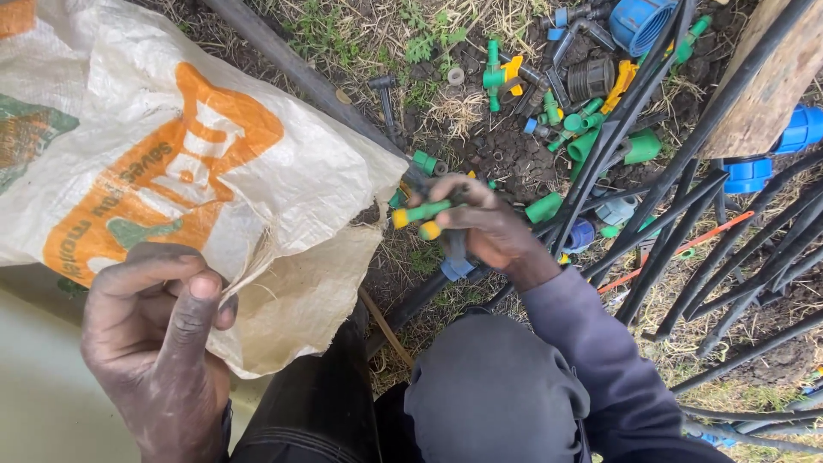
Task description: Sorting and bagging various plastic irrigation fittings from a pile on the ground.
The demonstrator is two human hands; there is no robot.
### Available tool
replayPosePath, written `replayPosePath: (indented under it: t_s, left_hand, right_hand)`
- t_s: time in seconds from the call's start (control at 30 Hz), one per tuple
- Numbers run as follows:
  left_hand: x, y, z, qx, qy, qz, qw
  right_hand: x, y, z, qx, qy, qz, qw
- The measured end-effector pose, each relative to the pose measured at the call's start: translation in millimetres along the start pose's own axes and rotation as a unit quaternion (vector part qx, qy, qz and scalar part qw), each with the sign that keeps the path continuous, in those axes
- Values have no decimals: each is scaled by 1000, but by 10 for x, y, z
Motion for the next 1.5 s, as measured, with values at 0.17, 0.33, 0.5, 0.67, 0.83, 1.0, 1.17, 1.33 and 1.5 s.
replayPosePath:
  t_s: [0.17,0.33,0.5,0.67,0.83,1.0,1.17,1.33,1.5]
  left_hand:
    - [-28,41,-57,6,4,1,1000]
    - [-15,60,-60,-21,15,0,1000]
    - [3,0,36,-21,-19,-13,1000]
    - [-58,-63,-8,-26,6,-13,1000]
    - [-101,-35,-125,-4,12,-15,1000]
    - [-75,25,-63,-39,-12,-7,999]
    - [-76,41,12,-70,-8,-1,998]
    - [-97,-3,25,-63,-11,-10,998]
    - [-111,-25,-54,-42,8,4,999]
  right_hand:
    - [-209,-528,-1036,139,240,-99,956]
    - [-501,-764,-1304,87,674,133,721]
    - [10,-389,-852,191,534,-48,822]
    - [-180,-145,-307,-47,640,-96,761]
    - [-617,-428,-317,-31,715,-98,692]
    - [-1275,-736,144,26,815,-78,573]
    - [-624,-156,-211,11,674,-80,734]
    - [23,226,-108,-59,527,-155,833]
    - [446,56,71,-225,476,2,850]
Point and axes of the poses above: each hand's wrist, its own y-axis away from the middle knuckle, its own z-axis out of the back of the hand, x = y × z, the point moved 1 cm from there along -y, towards the middle knuckle, and after that the axes turned 3 degrees about y, right-handed, at the moved point
